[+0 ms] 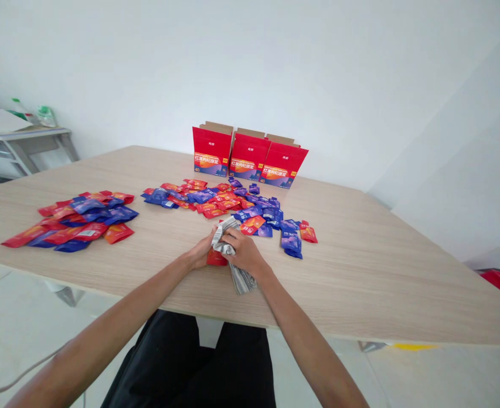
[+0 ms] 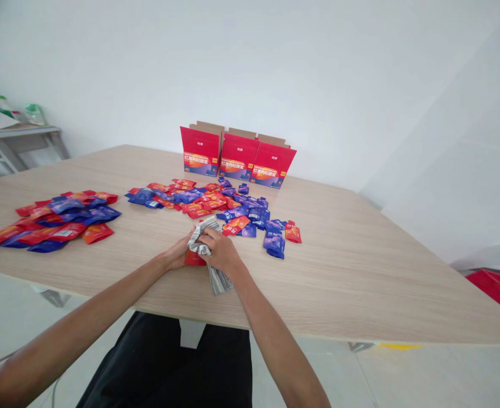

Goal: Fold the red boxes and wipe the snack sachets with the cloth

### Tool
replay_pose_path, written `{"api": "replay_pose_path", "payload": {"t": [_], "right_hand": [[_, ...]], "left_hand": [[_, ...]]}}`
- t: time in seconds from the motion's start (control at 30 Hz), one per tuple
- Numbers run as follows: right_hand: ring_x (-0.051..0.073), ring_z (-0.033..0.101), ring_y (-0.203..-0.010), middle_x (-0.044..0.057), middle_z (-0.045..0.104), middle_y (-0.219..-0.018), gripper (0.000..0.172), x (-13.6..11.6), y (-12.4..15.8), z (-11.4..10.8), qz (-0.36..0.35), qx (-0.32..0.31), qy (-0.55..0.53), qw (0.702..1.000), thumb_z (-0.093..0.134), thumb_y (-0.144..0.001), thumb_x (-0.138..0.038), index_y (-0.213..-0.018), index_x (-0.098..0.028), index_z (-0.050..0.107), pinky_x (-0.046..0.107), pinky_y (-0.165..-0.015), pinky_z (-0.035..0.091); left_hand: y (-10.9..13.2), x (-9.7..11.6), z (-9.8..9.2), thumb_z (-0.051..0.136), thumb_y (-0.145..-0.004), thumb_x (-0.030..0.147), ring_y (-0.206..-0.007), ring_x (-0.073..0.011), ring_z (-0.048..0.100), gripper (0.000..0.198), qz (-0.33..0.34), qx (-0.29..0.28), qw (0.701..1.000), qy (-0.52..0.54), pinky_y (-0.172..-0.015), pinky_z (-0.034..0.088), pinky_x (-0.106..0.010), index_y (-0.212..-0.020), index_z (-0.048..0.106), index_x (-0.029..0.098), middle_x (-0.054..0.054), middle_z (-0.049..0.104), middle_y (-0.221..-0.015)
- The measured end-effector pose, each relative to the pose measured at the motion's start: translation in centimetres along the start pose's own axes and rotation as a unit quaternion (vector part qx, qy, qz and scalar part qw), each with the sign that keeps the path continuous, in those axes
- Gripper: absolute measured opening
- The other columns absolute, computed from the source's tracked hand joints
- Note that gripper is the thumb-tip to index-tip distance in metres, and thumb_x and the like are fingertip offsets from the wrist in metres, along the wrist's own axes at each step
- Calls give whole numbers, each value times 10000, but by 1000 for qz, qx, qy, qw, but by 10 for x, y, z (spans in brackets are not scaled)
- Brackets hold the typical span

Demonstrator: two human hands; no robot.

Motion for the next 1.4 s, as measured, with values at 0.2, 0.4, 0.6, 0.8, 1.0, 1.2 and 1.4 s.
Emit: {"api": "replay_pose_path", "payload": {"t": [0.2, 0.4, 0.6, 0.8, 1.0, 1.2, 1.4], "right_hand": [[180, 709, -938, 29, 707, -1141, 294, -10, 5, -4, -77, -105, -79, 988, 796, -796, -91, -1044, -247, 770, 280, -848, 560], [216, 694, -1010, 61, 692, -1161, 274, -11, 1, 0, -43, -56, -33, 997, 786, -824, -131, -1076, -234, 753, 307, -863, 566], [266, 651, -1129, 108, 654, -1223, 303, -2, 1, -4, 54, 82, 6, 995, 682, -893, -128, -1180, -221, 712, 384, -950, 566], [212, 692, -1011, 61, 696, -1169, 256, -13, 4, -1, -73, -80, -68, 992, 769, -833, -120, -1069, -215, 740, 312, -897, 563], [219, 689, -1039, 73, 691, -1189, 247, -14, 1, 5, -49, -78, -32, 995, 764, -863, -163, -1103, -216, 738, 315, -901, 561], [249, 665, -1115, 96, 665, -1216, 285, 0, 3, -6, 51, 50, -6, 997, 698, -896, -147, -1171, -219, 711, 354, -923, 569], [218, 694, -1047, 64, 694, -1198, 284, -14, 3, -2, -68, -115, -65, 989, 775, -832, -146, -1101, -226, 739, 319, -922, 556]], "left_hand": [[-3, -1, -5, 479, -1016, 630, -625, -233, 731, 575, -32, -9, 999, 8, -577, 589, -316, -1004, 717, 106, -123, 756, -767], [1, 2, -3, 430, -1004, 685, -681, -231, 749, 641, -13, -20, 1000, 15, -639, 590, -310, -1127, 715, 124, -119, 778, -825], [7, -2, 8, 243, -1068, 618, -813, -246, 766, 707, -41, -9, 999, -2, -831, 590, -340, -1213, 723, 118, -114, 792, -848], [6, 7, 3, 320, -1046, 661, -662, -230, 732, 715, 3, -6, 999, 45, -639, 580, -326, -1332, 673, 109, -125, 785, -884], [5, 10, 0, 406, -1036, 649, -661, -215, 724, 670, 15, -22, 998, 52, -622, 574, -311, -1348, 649, 109, -97, 765, -859], [6, 0, 7, 407, -1049, 611, -697, -209, 732, 627, -25, -28, 998, 49, -721, 573, -298, -1265, 689, 94, -114, 779, -850], [10, 9, 8, 297, -1049, 662, -654, -219, 720, 738, 4, -8, 1000, 27, -619, 577, -322, -1408, 619, 104, -120, 777, -909]]}}
Point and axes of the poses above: each hand's wrist, its own y-axis away from the middle knuckle, its own z-axis out of the palm, x = y × z, the point moved 1 cm from there along -y, towards the middle knuckle
